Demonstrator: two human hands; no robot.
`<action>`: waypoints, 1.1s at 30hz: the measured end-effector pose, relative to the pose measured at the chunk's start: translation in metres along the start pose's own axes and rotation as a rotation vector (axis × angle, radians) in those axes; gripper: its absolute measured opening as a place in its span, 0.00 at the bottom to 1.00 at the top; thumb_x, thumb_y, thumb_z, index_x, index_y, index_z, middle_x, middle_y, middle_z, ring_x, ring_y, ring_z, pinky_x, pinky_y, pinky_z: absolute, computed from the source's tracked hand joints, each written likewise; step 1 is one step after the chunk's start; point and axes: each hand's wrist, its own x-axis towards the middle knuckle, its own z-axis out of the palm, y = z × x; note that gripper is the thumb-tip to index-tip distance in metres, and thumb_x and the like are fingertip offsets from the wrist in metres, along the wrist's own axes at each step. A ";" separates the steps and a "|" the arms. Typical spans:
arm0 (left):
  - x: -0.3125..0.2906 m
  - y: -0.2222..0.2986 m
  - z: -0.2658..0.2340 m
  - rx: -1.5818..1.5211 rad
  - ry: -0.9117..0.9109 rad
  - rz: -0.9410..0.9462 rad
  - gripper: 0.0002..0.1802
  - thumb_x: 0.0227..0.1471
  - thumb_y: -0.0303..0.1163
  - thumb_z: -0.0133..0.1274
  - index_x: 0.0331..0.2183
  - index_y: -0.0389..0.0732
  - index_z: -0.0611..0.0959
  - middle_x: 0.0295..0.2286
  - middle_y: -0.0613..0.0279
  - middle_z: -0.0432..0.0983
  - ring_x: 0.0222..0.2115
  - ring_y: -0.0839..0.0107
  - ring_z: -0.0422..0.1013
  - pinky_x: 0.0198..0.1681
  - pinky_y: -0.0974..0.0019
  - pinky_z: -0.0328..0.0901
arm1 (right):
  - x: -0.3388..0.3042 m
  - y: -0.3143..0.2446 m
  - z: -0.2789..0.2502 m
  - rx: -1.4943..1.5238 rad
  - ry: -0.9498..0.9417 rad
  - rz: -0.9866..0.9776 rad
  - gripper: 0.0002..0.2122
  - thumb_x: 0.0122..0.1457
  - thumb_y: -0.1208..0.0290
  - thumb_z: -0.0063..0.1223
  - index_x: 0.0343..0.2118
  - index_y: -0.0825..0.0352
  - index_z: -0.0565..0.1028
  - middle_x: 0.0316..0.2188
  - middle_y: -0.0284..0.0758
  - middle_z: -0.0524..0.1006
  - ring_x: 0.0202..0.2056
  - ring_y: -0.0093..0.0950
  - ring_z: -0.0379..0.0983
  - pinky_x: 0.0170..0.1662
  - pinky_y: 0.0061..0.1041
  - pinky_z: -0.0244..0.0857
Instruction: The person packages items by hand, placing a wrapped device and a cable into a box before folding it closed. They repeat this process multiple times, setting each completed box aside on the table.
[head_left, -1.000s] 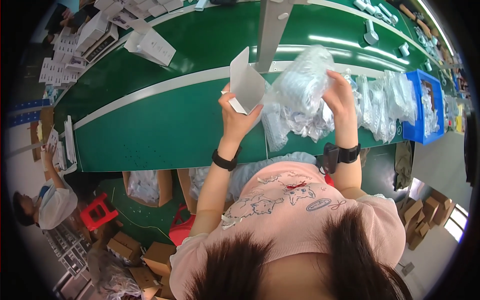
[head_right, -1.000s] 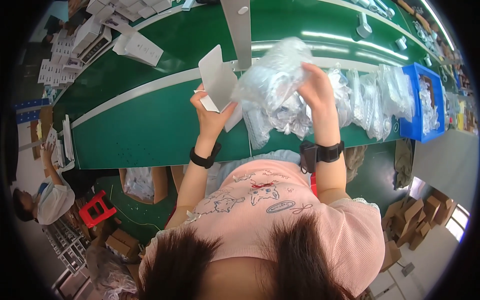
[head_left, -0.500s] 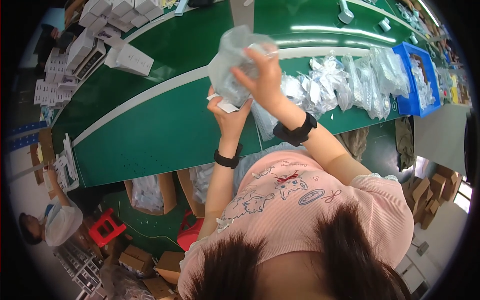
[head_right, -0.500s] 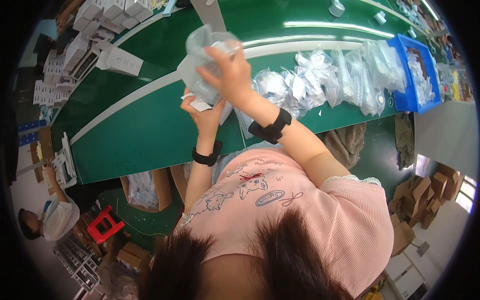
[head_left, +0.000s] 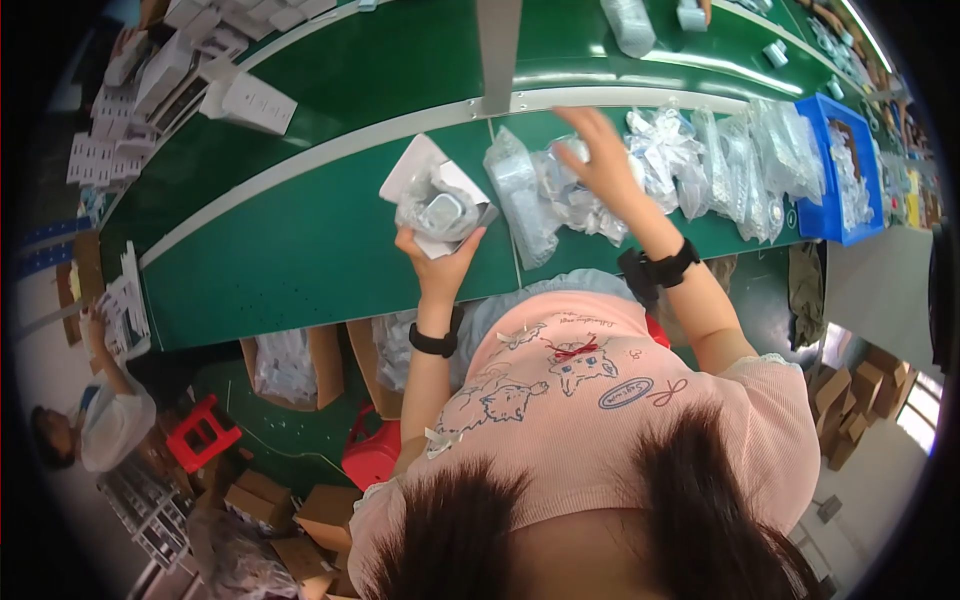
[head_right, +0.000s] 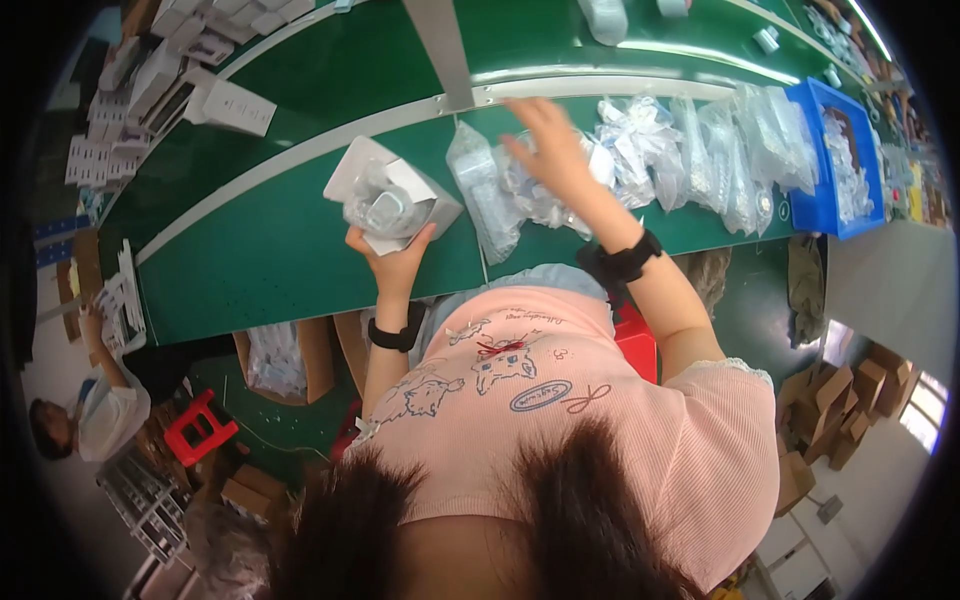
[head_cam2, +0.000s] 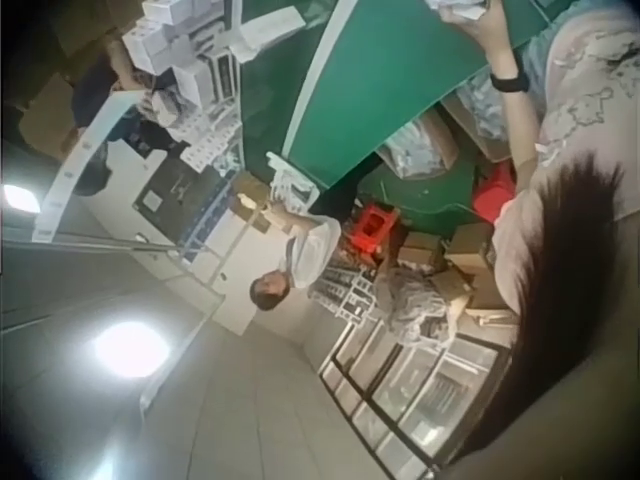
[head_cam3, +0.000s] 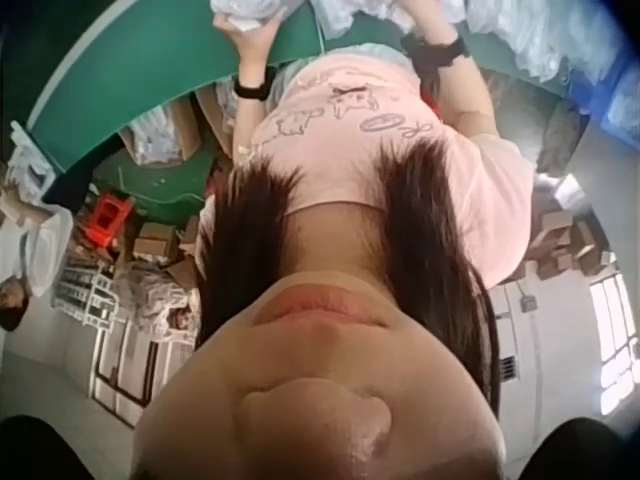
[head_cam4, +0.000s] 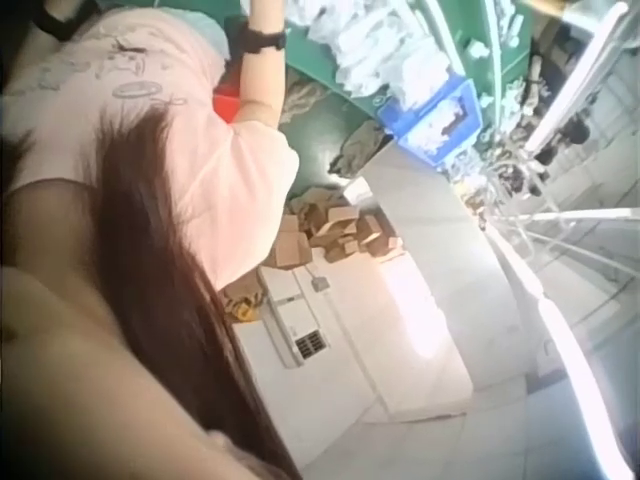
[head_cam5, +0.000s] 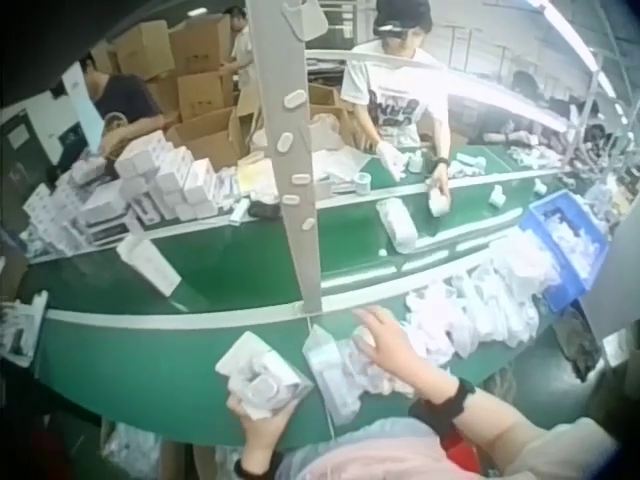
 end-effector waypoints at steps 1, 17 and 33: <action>0.003 0.001 -0.003 0.019 -0.018 -0.017 0.49 0.27 0.27 0.67 0.44 0.38 0.48 0.47 0.43 0.53 0.45 0.56 0.60 0.47 0.58 0.58 | -0.006 0.017 -0.001 -0.325 0.039 0.047 0.23 0.46 0.61 0.54 0.46 0.64 0.66 0.41 0.44 0.67 0.43 0.42 0.63 0.42 0.35 0.61; 0.015 0.021 -0.032 -0.057 0.002 0.107 0.26 0.33 0.28 0.62 0.38 0.40 0.72 0.46 0.43 0.58 0.44 0.51 0.62 0.45 0.59 0.59 | 0.004 0.025 -0.038 -0.378 -0.230 0.091 0.10 0.40 0.80 0.52 0.30 0.69 0.74 0.26 0.43 0.72 0.30 0.41 0.70 0.33 0.32 0.63; 0.017 0.023 -0.035 -0.189 0.048 0.089 0.22 0.32 0.25 0.61 0.35 0.37 0.73 0.46 0.44 0.59 0.43 0.57 0.64 0.42 0.63 0.61 | 0.044 -0.059 0.034 0.251 -0.293 -0.403 0.15 0.43 0.81 0.50 0.37 0.65 0.71 0.36 0.37 0.66 0.38 0.36 0.65 0.39 0.29 0.62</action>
